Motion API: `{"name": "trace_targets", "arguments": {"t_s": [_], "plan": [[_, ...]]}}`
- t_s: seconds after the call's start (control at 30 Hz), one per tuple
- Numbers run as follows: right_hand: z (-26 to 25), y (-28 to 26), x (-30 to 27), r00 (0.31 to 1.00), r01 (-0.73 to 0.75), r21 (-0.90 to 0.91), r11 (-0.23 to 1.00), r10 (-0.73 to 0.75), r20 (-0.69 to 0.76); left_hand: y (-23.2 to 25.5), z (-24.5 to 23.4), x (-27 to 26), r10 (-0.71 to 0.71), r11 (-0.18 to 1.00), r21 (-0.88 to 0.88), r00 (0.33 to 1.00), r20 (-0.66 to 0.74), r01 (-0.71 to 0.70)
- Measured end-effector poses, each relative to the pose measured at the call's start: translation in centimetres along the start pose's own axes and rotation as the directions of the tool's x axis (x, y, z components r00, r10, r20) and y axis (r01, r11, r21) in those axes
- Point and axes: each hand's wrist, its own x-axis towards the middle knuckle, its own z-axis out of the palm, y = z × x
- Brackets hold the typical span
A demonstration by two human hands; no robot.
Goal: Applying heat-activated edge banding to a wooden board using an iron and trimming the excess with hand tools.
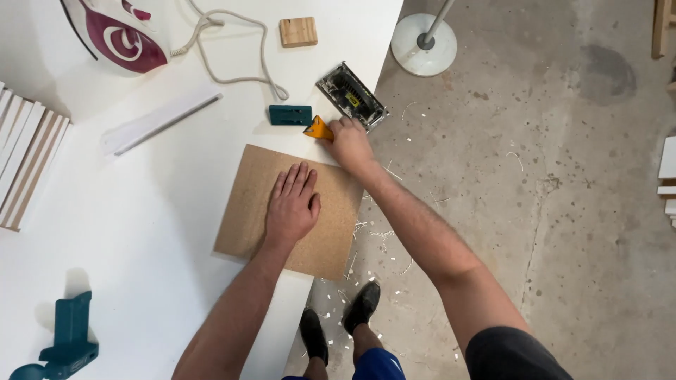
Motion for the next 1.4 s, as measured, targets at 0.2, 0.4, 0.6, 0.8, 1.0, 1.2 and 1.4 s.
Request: {"name": "trace_targets", "arguments": {"t_s": [0.2,0.4,0.6,0.8,1.0,1.2,1.4], "plan": [[-3.9,4.3,5.7,0.966,-0.122,-0.12,0.985,0.09,-0.241,0.3,-0.7,0.1,-0.005,1.0,0.002,1.0,0.025,0.005],[-9.2,6.0,4.0,0.945,-0.115,0.451,0.885,0.237,-0.224,0.6,-2.6,0.4,0.091,0.995,-0.017,0.991,-0.094,-0.093],[-4.3,1.2,-19.4,0.789,-0.243,0.821,0.517,0.597,-0.142,0.5,-1.6,0.3,0.008,1.0,-0.011,0.998,0.061,-0.007],[1.7,-10.2,-38.1,0.706,-0.436,0.833,0.341,0.703,0.081,0.6,-1.8,-1.3,0.03,0.999,-0.021,0.993,0.118,-0.027],[1.2,-8.8,-33.5,0.704,-0.5,0.781,0.374,0.701,0.115,0.9,-2.3,-2.1,0.039,0.998,-0.064,0.986,0.162,-0.029],[1.8,-0.1,-21.3,0.71,-0.486,0.743,0.461,0.704,0.028,0.9,-2.4,-2.1,0.039,0.998,-0.047,0.987,0.157,-0.032],[1.1,-10.7,-34.8,0.647,-0.562,0.762,0.322,0.745,0.162,1.1,-2.9,-1.9,0.039,0.999,-0.013,0.985,0.167,-0.038]]}}
